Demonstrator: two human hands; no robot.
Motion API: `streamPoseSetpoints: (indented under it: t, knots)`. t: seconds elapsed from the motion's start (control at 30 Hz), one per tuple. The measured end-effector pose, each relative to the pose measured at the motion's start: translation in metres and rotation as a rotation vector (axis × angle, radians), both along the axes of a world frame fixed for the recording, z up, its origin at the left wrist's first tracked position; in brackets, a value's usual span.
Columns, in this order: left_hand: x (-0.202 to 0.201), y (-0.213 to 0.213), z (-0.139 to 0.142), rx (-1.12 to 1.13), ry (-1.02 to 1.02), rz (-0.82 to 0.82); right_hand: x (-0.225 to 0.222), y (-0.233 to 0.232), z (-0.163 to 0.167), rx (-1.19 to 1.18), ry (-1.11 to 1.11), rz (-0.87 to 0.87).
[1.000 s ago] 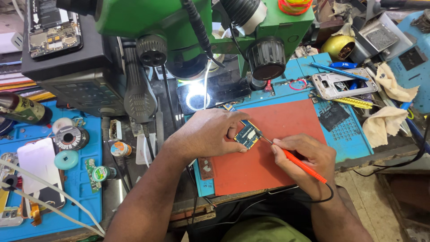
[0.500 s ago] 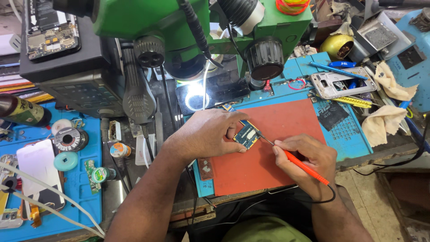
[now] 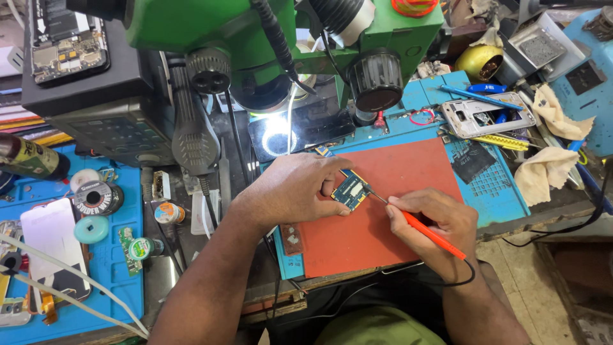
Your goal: The person uses a soldering iron to work on a small circuit board placed on a red mat. They hold the board steady with the left hand while applying the soldering iron with the right hand, focusing on specific points on the board.
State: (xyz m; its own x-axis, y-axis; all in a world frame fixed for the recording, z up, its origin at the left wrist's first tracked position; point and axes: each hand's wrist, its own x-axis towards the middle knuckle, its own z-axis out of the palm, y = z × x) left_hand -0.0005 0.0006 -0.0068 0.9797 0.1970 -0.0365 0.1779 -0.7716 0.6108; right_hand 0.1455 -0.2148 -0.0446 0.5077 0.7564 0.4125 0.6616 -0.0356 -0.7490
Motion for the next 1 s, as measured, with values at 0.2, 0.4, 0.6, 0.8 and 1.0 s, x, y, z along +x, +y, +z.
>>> streamPoseSetpoints:
  t: [0.2, 0.4, 0.6, 0.8, 1.0]
  knots:
    - [-0.0001, 0.0008, 0.0012, -0.003, -0.030, 0.002, 0.0008, 0.0013, -0.0006, -0.008, 0.014, 0.010]
    - [-0.0011, 0.0005, 0.0011, -0.009, -0.059, -0.003, 0.0005, 0.0007, -0.0003, -0.001, 0.016, 0.007]
    - [0.0000, 0.0002, 0.0002, 0.000, -0.015, -0.003, -0.0003, -0.0007, 0.0001, -0.002, 0.030, 0.007]
    - [0.0008, 0.0012, 0.0004, -0.002, -0.006, 0.005, 0.0011, 0.0005, -0.0011, -0.001, 0.020, 0.013]
    - [-0.0002, 0.0008, 0.0009, -0.004, -0.035, 0.004, 0.0014, -0.0028, -0.0023, 0.008, 0.018, -0.005]
